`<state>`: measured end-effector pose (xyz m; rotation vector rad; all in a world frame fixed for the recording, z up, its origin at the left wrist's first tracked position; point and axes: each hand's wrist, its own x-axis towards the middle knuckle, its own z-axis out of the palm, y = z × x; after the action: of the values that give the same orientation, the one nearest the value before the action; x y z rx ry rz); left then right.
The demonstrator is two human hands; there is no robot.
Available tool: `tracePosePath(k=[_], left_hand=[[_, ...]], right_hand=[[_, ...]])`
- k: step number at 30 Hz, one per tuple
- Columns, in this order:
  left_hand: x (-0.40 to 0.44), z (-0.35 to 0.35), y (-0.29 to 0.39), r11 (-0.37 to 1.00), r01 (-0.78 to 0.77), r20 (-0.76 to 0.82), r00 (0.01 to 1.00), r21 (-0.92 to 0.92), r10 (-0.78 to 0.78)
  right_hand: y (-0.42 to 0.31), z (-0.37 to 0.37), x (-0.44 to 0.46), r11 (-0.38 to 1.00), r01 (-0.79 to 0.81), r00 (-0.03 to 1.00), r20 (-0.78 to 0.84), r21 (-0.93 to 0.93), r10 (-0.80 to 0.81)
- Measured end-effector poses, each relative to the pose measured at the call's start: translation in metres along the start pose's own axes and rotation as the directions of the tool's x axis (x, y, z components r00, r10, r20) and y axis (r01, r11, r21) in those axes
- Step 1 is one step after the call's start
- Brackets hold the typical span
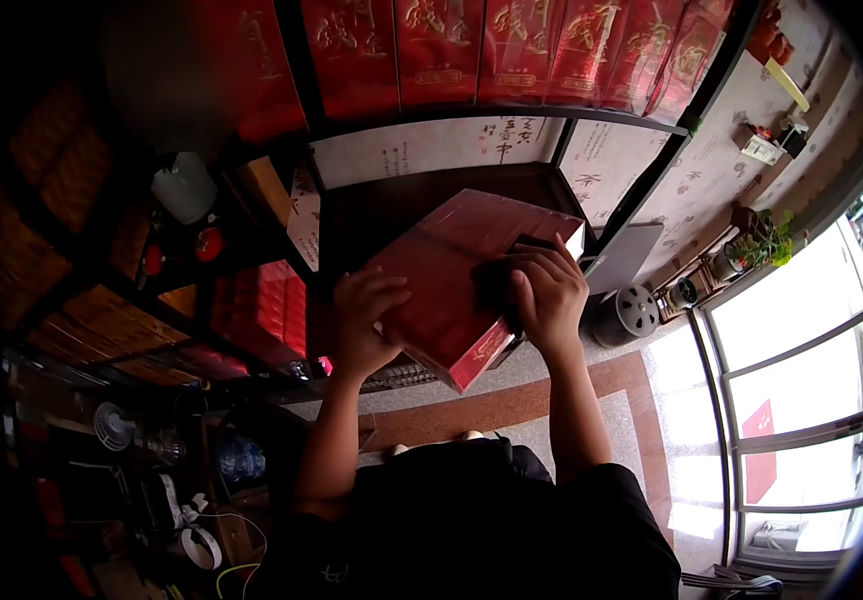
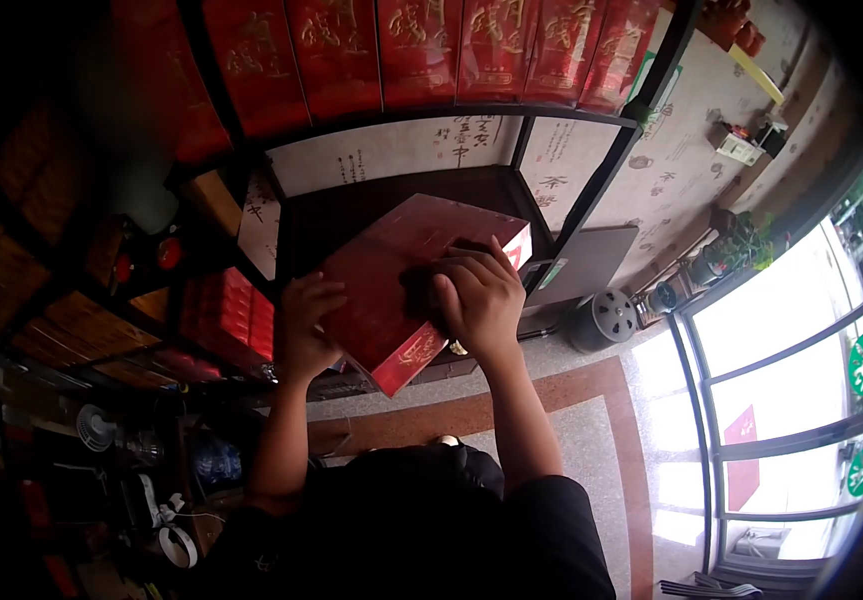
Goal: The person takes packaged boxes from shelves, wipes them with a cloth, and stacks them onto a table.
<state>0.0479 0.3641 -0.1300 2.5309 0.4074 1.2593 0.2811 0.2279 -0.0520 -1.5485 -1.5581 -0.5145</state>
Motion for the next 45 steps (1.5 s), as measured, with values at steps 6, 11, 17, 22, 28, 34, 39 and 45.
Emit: tracePosePath(k=[6,11,17,22,28,34,39,45], left_hand=[[-0.031,0.052,-0.002,0.971,0.198,-0.375,0.897,-0.135,-0.235],[-0.055,0.072,0.005,0.579,0.549,-0.260,0.551,-0.603,-0.793],[-0.044,0.052,0.058,-0.499,-0.001,0.442,0.463,-0.867,-0.768],[-0.074,0.065,0.043,-0.449,0.063,0.427,0.449,-0.892,-0.785],[-0.094,0.064,0.047,-0.487,0.032,0.413,0.581,-0.873,-0.702],[-0.107,0.073,0.054,-0.529,0.105,0.504,0.501,-0.842,-0.704],[-0.120,0.078,0.059,-0.595,0.126,0.556,0.546,-0.794,-0.627],[-0.139,0.090,0.063,-0.434,0.159,0.444,0.553,-0.887,-0.705]], right_hand=[[-0.025,0.024,-0.038,0.993,-0.001,0.960,0.278,0.114,-0.031],[-0.040,0.046,-0.033,0.995,0.059,0.921,0.379,0.080,-0.085],[-0.069,0.080,-0.035,0.990,0.116,0.909,0.393,0.079,-0.138],[-0.072,0.100,-0.018,0.945,0.189,0.805,0.508,0.269,-0.306],[0.039,0.108,0.003,0.952,0.085,0.920,0.390,-0.293,0.038],[-0.033,0.099,-0.023,0.971,0.063,0.874,0.483,-0.231,0.059],[-0.073,0.110,-0.034,0.909,0.366,0.688,0.600,0.198,-0.408],[0.002,0.126,0.012,0.970,0.237,0.865,0.464,-0.047,-0.189]])
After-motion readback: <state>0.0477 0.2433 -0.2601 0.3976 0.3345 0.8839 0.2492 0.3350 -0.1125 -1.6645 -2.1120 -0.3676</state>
